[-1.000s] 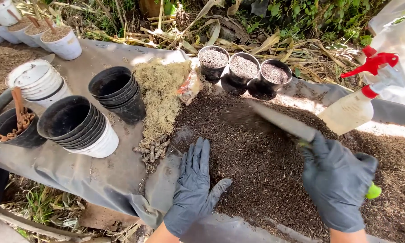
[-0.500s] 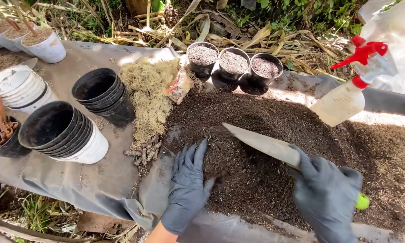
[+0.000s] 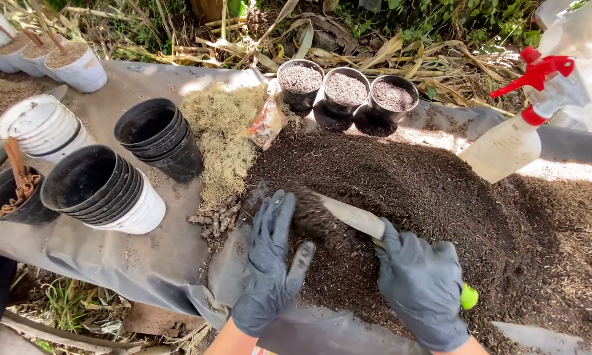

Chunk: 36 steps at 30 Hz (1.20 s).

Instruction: Mixing and preparing potting soil on a work table using hands and a trowel

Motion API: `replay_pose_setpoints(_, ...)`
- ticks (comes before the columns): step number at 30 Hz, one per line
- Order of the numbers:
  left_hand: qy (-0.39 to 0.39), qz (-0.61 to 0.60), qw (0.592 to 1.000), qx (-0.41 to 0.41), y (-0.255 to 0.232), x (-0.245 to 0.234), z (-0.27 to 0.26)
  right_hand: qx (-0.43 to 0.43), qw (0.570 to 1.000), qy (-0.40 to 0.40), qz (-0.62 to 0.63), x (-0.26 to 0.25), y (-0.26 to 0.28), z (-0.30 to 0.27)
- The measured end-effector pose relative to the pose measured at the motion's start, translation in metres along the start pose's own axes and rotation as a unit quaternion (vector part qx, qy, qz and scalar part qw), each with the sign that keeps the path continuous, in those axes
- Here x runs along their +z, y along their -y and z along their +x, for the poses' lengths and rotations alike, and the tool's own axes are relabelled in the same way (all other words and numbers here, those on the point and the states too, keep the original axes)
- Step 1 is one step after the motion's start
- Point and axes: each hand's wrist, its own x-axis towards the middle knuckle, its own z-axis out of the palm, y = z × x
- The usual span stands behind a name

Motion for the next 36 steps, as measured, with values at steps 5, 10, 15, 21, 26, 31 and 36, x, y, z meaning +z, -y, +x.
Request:
replay_pose_setpoints(5, 0.147, 0.107, 0.983, -0.029, 0.001, 0.005, -0.001, -0.003, 0.997, -0.045, -0.058, -0.035, -0.008, 0.020)
replay_pose_setpoints(10, 0.117, 0.090, 0.987, -0.060, 0.030, 0.027, -0.012, 0.047, 0.996, -0.081, 0.012, -0.042, -0.044, -0.040)
replay_pose_setpoints(15, 0.099, 0.063, 0.989, -0.095, 0.025, 0.021, -0.006, 0.179, 0.970, -0.083, 0.139, 0.065, -0.106, -0.152)
replay_pose_setpoints(21, 0.082, 0.036, 0.994, -0.061, 0.013, 0.008, -0.008, -0.002, 0.992, -0.109, 0.067, 0.006, -0.044, -0.071)
replay_pose_setpoints(26, 0.090, 0.067, 0.992, -0.053, 0.015, 0.007, -0.010, 0.096, 0.984, -0.091, 0.121, -0.006, -0.068, -0.039)
replay_pose_setpoints(31, 0.100, 0.104, 0.989, -0.040, 0.019, 0.009, -0.010, 0.152, 0.976, -0.094, -0.125, 0.019, -0.142, -0.010)
replay_pose_setpoints(36, 0.116, 0.127, 0.984, -0.043, 0.024, 0.015, -0.010, 0.164, 0.945, -0.045, -0.279, 0.040, -0.164, 0.036)
